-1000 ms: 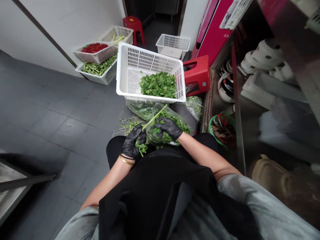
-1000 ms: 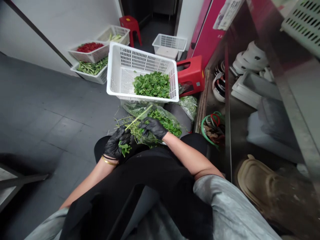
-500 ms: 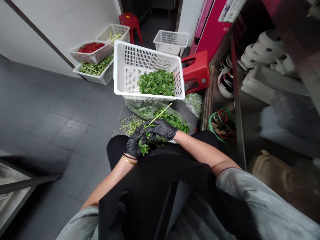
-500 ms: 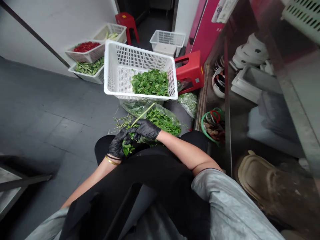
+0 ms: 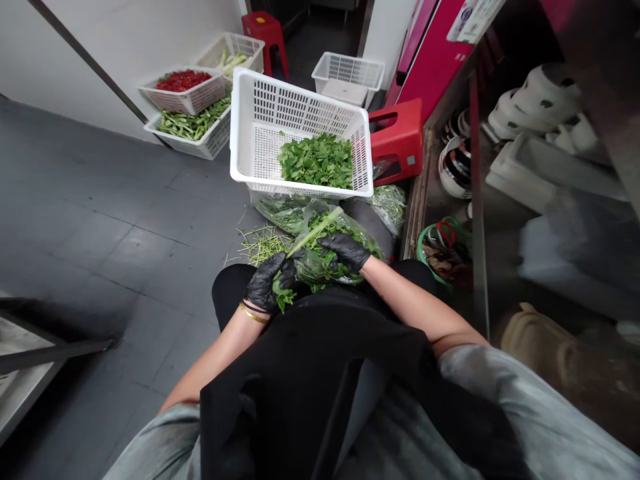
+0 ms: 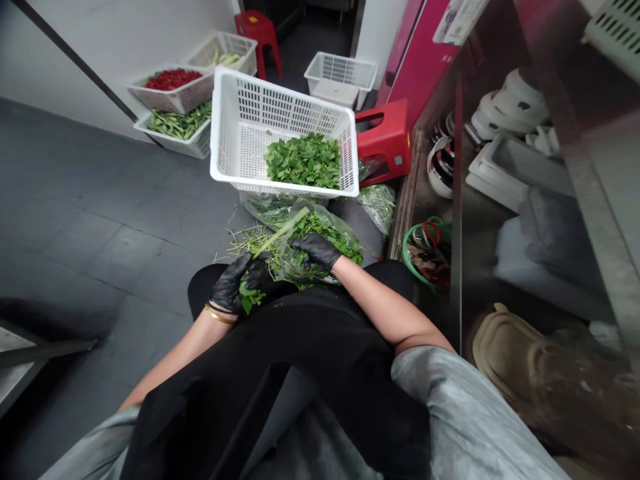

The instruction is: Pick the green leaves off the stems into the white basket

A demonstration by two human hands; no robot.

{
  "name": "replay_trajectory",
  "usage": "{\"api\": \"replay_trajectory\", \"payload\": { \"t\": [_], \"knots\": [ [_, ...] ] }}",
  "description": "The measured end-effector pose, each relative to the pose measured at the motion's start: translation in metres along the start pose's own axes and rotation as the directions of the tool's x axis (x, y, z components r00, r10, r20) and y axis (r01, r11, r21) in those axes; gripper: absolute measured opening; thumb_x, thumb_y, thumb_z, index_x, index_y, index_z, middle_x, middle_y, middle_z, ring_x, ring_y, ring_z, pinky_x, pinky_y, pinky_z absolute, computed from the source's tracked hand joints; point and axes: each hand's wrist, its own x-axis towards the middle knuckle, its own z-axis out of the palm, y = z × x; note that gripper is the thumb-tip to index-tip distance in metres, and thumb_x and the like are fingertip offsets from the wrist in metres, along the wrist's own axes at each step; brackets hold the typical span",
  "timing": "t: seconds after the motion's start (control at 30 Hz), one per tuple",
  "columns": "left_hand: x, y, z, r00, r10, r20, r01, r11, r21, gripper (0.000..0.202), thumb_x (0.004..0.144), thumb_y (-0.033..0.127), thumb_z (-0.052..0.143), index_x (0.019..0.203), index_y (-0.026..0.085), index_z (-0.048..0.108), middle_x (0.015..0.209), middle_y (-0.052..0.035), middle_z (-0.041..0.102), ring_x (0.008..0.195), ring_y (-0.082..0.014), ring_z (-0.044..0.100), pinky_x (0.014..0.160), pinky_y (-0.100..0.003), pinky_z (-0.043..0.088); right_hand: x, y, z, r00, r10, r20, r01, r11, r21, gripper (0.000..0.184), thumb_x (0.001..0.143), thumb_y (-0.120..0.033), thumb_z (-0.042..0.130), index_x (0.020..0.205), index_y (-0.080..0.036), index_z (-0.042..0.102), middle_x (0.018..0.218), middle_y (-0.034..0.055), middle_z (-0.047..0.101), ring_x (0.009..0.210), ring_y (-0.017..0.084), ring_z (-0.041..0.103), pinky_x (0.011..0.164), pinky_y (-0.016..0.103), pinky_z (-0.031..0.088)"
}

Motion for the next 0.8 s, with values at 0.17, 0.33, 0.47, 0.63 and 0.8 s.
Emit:
{"api": "replay_trajectory", "payload": {
  "t": [0.17, 0.33, 0.47, 0.63, 0.8],
  "knots": [
    [0.020, -0.004, 0.004, 0.950, 0.259, -0.175, -0.271, 0.961, -0.053, 0.016, 0.075, 0.029, 0.071, 0.075, 0.016, 0.063, 0.071, -0.0017, 0.065, 0.066, -0.0123, 0.062, 0.056, -0.023, 0.050, -0.008, 0.012, 0.043, 0.973, -0.207, 0.103, 0.209, 0.978, -0.008, 0.037, 0.059, -0.047, 0.078, 0.072, -0.016, 0.062, 0.074, 0.0014, 0.066, 0.065, 0.012, 0.059, 0.054, 0.023, 0.049],
    [0.032, -0.013, 0.004, 0.950, 0.259, -0.175, -0.258, 0.966, 0.031, 0.017, 0.073, 0.031, 0.072, 0.084, 0.018, 0.069, 0.087, -0.0054, 0.071, 0.081, -0.0189, 0.066, 0.063, -0.028, 0.054, 0.008, 0.007, 0.062, 0.931, -0.169, 0.322, 0.226, 0.963, -0.147, 0.033, 0.063, -0.041, 0.076, 0.081, -0.014, 0.068, 0.069, -0.0007, 0.065, 0.060, 0.011, 0.056, 0.055, 0.023, 0.049],
    [0.042, -0.009, 0.000, 0.949, 0.277, -0.150, -0.275, 0.961, 0.033, 0.018, 0.072, 0.031, 0.073, 0.083, 0.017, 0.071, 0.086, -0.0077, 0.072, 0.083, -0.0210, 0.067, 0.067, -0.031, 0.055, 0.026, 0.006, 0.057, 0.941, -0.156, 0.300, 0.212, 0.963, -0.164, 0.033, 0.057, -0.037, 0.080, 0.072, -0.011, 0.067, 0.062, -0.0005, 0.064, 0.058, 0.010, 0.055, 0.054, 0.022, 0.048],
    [0.058, 0.004, -0.008, 0.909, 0.396, -0.127, -0.393, 0.918, 0.049, 0.021, 0.068, 0.033, 0.077, 0.083, 0.019, 0.073, 0.097, -0.0072, 0.072, 0.096, -0.0214, 0.065, 0.082, -0.035, 0.054, 0.051, -0.005, 0.052, 0.980, -0.163, 0.115, 0.157, 0.986, 0.054, 0.038, 0.054, -0.043, 0.081, 0.069, -0.013, 0.064, 0.064, 0.0002, 0.065, 0.050, 0.010, 0.056, 0.042, 0.020, 0.044],
    [0.072, 0.039, -0.036, 0.803, 0.553, -0.222, -0.530, 0.833, 0.159, 0.017, 0.065, 0.033, 0.077, 0.075, 0.022, 0.071, 0.096, -0.0043, 0.073, 0.107, -0.0235, 0.062, 0.091, -0.041, 0.051, 0.103, -0.033, 0.023, 0.951, -0.161, -0.263, 0.226, 0.943, 0.242, 0.037, 0.068, -0.048, 0.073, 0.070, -0.016, 0.054, 0.056, -0.0044, 0.057, 0.037, 0.005, 0.045, 0.038, 0.019, 0.041]
  ]
}}
